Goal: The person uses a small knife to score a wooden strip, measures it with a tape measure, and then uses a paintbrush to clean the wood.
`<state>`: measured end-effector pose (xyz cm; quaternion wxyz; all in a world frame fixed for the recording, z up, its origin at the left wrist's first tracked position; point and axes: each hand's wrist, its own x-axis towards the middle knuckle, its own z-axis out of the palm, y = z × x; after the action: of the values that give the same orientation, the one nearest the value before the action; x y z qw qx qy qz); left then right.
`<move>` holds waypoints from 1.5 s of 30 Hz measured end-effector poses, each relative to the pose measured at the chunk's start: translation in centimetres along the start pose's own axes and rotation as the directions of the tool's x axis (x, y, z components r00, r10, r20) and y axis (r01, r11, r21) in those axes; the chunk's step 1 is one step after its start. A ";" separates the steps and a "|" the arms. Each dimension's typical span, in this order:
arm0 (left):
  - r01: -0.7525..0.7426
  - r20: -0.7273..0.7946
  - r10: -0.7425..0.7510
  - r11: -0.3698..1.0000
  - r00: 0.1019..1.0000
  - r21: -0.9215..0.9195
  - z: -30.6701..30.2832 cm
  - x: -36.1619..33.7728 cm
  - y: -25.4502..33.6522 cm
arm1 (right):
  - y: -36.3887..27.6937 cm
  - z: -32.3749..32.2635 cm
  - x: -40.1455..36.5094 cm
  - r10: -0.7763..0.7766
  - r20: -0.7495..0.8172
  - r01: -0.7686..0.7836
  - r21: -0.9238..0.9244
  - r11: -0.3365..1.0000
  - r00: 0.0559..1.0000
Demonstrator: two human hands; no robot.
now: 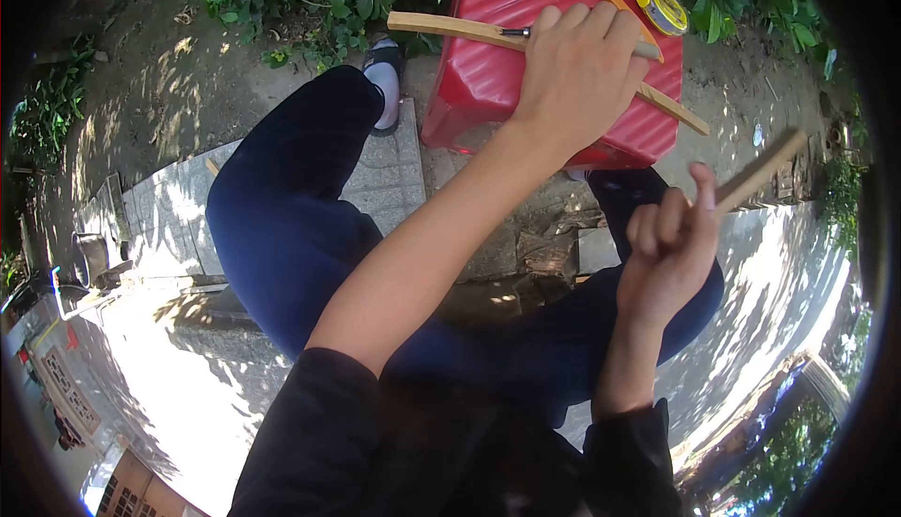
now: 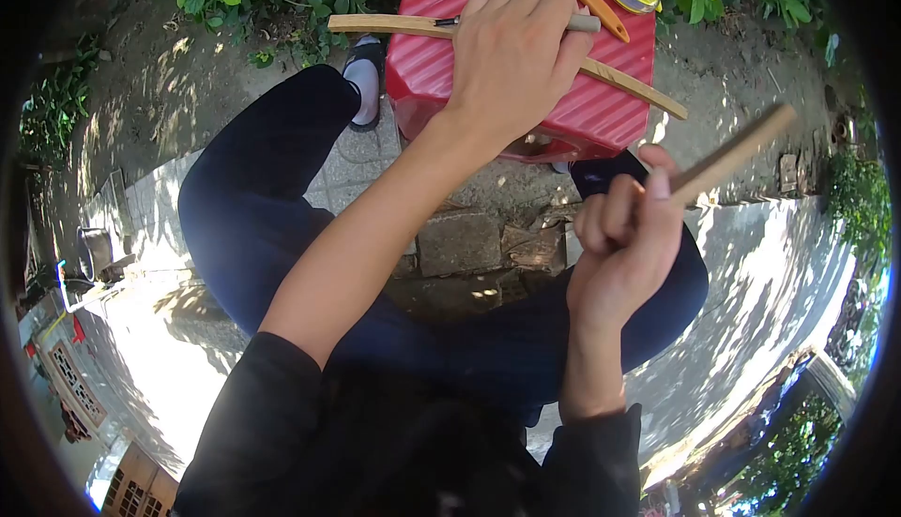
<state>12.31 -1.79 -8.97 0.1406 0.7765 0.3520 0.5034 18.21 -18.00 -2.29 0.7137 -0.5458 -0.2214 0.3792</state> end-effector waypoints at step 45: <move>0.003 0.036 -0.005 0.998 0.999 0.060 0.2 -0.2 -0.2 | -1.1 1.0 1.0 0.374 0.110 -0.370 -0.059 0.927 0.921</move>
<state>12.35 -1.77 -9.26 0.1245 0.7887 0.3659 0.4782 18.41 -16.68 -1.04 0.6040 -0.5672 -0.1629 0.5357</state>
